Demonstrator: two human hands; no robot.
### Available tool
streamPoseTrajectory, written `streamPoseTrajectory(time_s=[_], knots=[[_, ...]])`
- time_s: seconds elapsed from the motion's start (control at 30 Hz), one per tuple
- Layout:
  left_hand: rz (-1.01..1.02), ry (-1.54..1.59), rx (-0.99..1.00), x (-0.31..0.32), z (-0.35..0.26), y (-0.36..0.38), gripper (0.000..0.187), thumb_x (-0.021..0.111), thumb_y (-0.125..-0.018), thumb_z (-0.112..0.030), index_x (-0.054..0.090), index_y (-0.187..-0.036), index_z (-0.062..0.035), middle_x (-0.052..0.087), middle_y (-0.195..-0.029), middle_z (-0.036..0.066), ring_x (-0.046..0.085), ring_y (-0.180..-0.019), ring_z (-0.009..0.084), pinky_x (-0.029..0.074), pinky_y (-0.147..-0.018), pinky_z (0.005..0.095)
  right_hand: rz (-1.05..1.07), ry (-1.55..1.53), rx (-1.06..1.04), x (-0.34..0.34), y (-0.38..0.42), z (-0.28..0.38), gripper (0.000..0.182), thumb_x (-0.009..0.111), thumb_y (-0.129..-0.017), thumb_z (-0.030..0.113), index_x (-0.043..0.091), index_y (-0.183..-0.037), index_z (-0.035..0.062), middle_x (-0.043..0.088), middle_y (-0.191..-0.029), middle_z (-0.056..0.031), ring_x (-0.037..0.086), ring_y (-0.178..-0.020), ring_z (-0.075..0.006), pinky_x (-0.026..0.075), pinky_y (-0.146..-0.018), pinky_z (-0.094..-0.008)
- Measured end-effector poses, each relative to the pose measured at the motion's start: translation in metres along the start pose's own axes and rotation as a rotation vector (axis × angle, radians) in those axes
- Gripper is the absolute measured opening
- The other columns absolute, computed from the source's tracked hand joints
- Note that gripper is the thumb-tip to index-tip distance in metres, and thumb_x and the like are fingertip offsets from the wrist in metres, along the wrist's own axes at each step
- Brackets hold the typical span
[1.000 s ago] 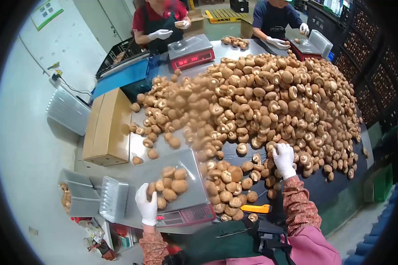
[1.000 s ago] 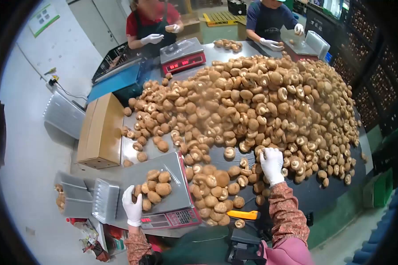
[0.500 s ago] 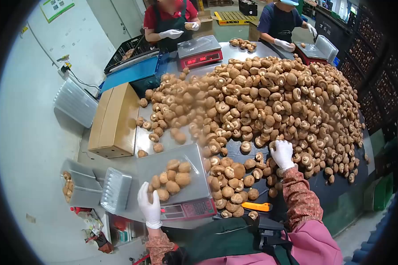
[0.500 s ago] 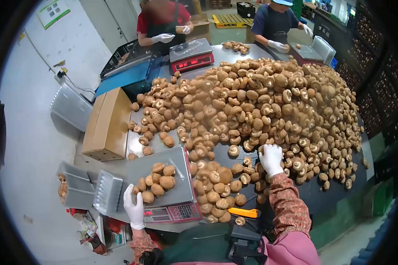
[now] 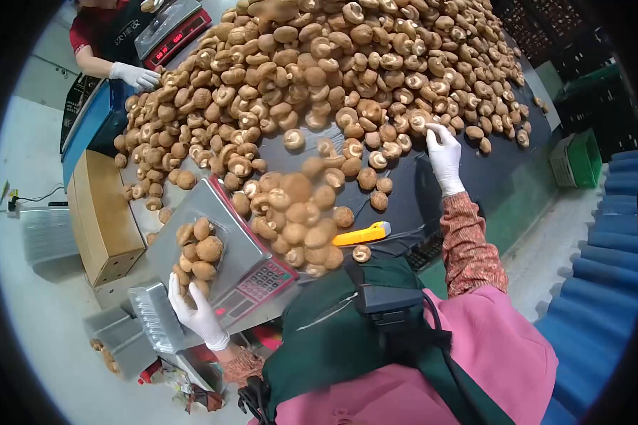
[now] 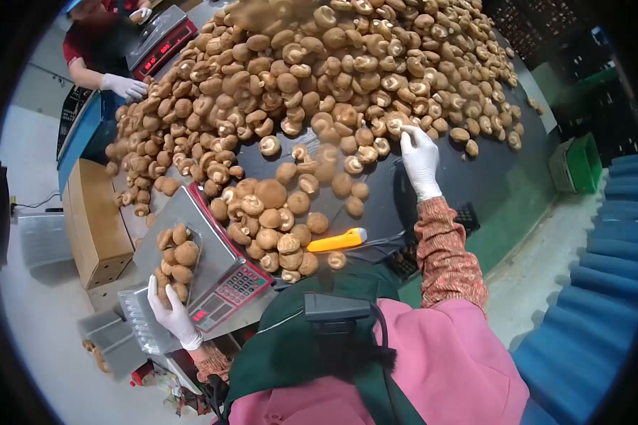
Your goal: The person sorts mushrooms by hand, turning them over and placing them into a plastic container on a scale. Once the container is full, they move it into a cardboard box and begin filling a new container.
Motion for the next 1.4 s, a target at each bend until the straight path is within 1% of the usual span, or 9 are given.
streamPoseTrajectory(time_s=[0.03,0.4,0.63,0.93,0.97,1.1,1.23,1.33,1.4], knots=[[-0.006,0.262,-0.121,0.007,0.000,0.000,0.038,0.060,-0.095,0.003,0.057,-0.133,0.0060,0.058,-0.137,0.018,0.059,-0.122,0.0269,0.045,-0.107,0.0382,0.007,-0.026,-0.009,-0.004,0.005,0.009,0.017,0.065,-0.094,0.015,0.073,-0.105,0.0059,0.074,-0.100,-0.0159,0.073,-0.094,-0.0280,0.054,-0.084,-0.0334],[0.026,-0.083,0.153,0.016,-0.043,-0.008,0.041,0.071,-0.087,-0.004,0.064,-0.127,-0.0023,0.065,-0.130,0.016,0.058,-0.125,0.0324,0.039,-0.113,0.0429,0.268,0.228,-0.212,0.044,0.025,0.008,0.016,0.064,-0.094,0.016,0.071,-0.108,0.0114,0.070,-0.102,-0.0100,0.068,-0.095,-0.0323,0.054,-0.081,-0.0396],[0.058,0.069,0.051,0.014,-0.019,0.015,0.036,0.060,-0.096,0.003,0.059,-0.133,0.0049,0.060,-0.135,0.015,0.058,-0.124,0.0242,0.044,-0.108,0.0356,0.088,0.125,-0.147,0.029,0.008,-0.004,0.018,0.066,-0.092,0.024,0.074,-0.102,0.0117,0.073,-0.102,-0.0104,0.070,-0.096,-0.0298,0.055,-0.083,-0.0369],[0.093,0.079,0.082,0.024,-0.052,-0.006,0.042,0.059,-0.094,0.006,0.058,-0.136,0.0024,0.059,-0.139,0.016,0.056,-0.128,0.0260,0.039,-0.113,0.0377,0.518,0.698,-0.196,0.059,-0.017,0.039,0.030,0.071,-0.085,0.037,0.073,-0.094,0.0078,0.074,-0.091,-0.0133,0.072,-0.085,-0.0311,0.057,-0.074,-0.0416],[0.094,0.081,0.093,0.026,-0.057,-0.008,0.042,0.059,-0.094,0.006,0.058,-0.135,0.0023,0.059,-0.138,0.016,0.056,-0.128,0.0259,0.039,-0.113,0.0377,0.481,0.689,-0.380,0.073,-0.018,0.014,0.037,0.073,-0.080,0.039,0.072,-0.096,0.0049,0.074,-0.091,-0.0151,0.073,-0.085,-0.0317,0.058,-0.071,-0.0434],[0.114,0.091,0.123,0.032,-0.067,-0.008,0.040,0.060,-0.093,0.007,0.060,-0.133,0.0026,0.061,-0.137,0.015,0.055,-0.129,0.0263,0.038,-0.113,0.0386,0.696,0.823,-0.286,0.090,-0.036,0.021,0.045,0.075,-0.079,0.044,0.071,-0.105,0.0074,0.073,-0.094,-0.0146,0.072,-0.090,-0.0329,0.056,-0.078,-0.0458],[0.104,0.009,0.150,0.025,-0.058,-0.001,0.041,0.059,-0.093,0.007,0.059,-0.133,0.0033,0.061,-0.137,0.015,0.055,-0.130,0.0260,0.039,-0.113,0.0386,0.560,0.553,-0.180,0.067,-0.035,0.031,0.054,0.077,-0.075,0.042,0.070,-0.118,0.0105,0.074,-0.099,-0.0183,0.071,-0.094,-0.0335,0.057,-0.080,-0.0407],[0.082,0.078,0.050,0.018,-0.049,0.005,0.040,0.059,-0.093,0.007,0.060,-0.133,0.0031,0.060,-0.137,0.015,0.055,-0.130,0.0262,0.038,-0.114,0.0384,0.789,-0.484,0.125,0.034,-0.026,0.054,0.070,0.079,-0.083,0.029,0.053,-0.144,0.0057,0.069,-0.112,-0.0095,0.067,-0.107,-0.0202,0.053,-0.097,-0.0349],[0.074,0.126,0.022,0.021,-0.049,0.007,0.039,0.059,-0.093,0.007,0.060,-0.132,0.0031,0.061,-0.137,0.016,0.056,-0.129,0.0267,0.040,-0.113,0.0381,0.870,-1.174,0.308,0.021,-0.009,0.082,0.079,0.079,-0.084,0.020,0.040,-0.151,0.0013,0.059,-0.133,-0.0112,0.061,-0.120,-0.0226,0.049,-0.106,-0.0366]])
Point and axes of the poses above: each hand's wrist, its own y-axis away from the middle knuckle, its own x-axis out of the palm, z = x × y, the point moved 2 cm from there along -y, towards the middle knuckle
